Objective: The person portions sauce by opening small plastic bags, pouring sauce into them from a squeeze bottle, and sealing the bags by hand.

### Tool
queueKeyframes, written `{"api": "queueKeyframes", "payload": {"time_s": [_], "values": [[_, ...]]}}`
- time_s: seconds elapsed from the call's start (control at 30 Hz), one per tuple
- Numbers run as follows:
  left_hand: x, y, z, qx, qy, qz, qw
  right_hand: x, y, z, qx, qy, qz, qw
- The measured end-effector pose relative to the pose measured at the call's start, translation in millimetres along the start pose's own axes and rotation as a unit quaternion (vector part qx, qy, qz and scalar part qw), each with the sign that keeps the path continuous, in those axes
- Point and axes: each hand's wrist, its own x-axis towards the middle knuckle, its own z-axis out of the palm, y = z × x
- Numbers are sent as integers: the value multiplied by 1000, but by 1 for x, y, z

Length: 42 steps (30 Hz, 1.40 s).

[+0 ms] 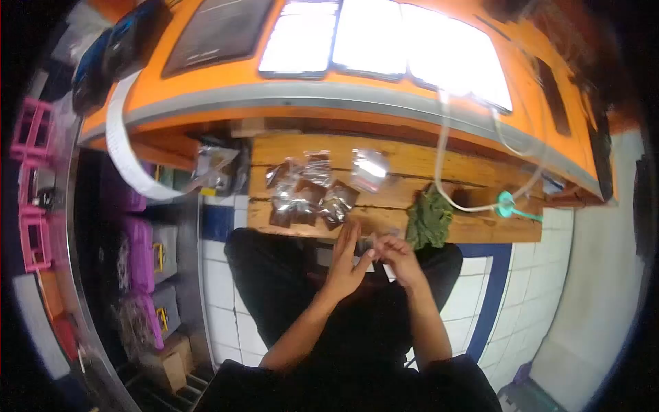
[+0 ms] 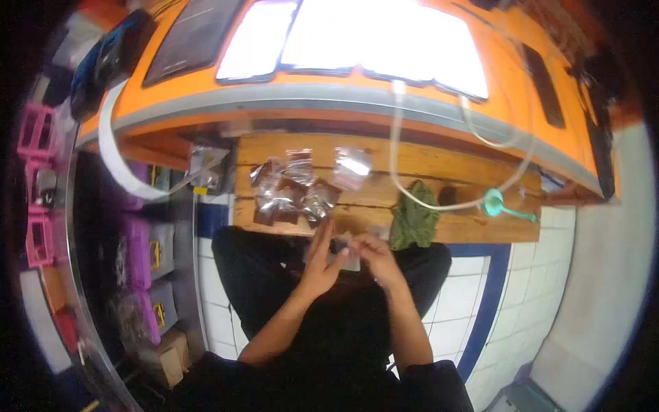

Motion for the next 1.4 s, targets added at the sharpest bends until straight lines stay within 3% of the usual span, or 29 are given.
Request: {"api": "queueKeyframes", "payload": {"time_s": [0.03,0.1,0.2,0.33,0.43,0.5,0.63,0.7,0.8,0.87,0.97,1.17,1.2,1.3,1.4], "values": [[5,2,2,42,-23,65,997,-15,1,8,120,-9,25,992],[2,5,3,-52,-84,1,995,-28,10,13,215,-61,12,975],[-4,9,-9,-143,-173,-147,963,-43,9,24,279,19,39,959],[-18,8,-14,-155,-146,-170,962,-49,23,25,48,47,-38,997],[-20,11,-25,-133,-179,-198,955,-57,22,20,51,16,-24,998],[-22,11,-36,-145,-198,-229,942,-62,26,19,-16,23,-20,999],[-35,-10,-42,-69,-84,-188,976,-69,35,22,-94,53,-52,993],[-43,-21,-38,112,103,-31,988,-66,52,25,-44,68,-73,994],[-59,3,-35,70,39,-99,992,-70,57,36,-78,93,-89,989],[-71,-1,-24,-40,-11,-136,990,-71,60,48,-91,93,-139,982],[-81,-8,-18,-167,-94,-242,951,-88,35,69,-212,121,-102,965],[-84,-42,-10,-281,-168,-317,890,-71,78,47,-230,111,-66,965],[-86,-54,-10,-287,-185,-327,881,-62,98,35,-195,78,-59,976],[-86,-68,-9,-298,-216,-369,854,-61,105,18,75,26,58,995],[-90,-75,-9,-310,-209,-392,841,-58,104,22,59,54,87,993]]}}
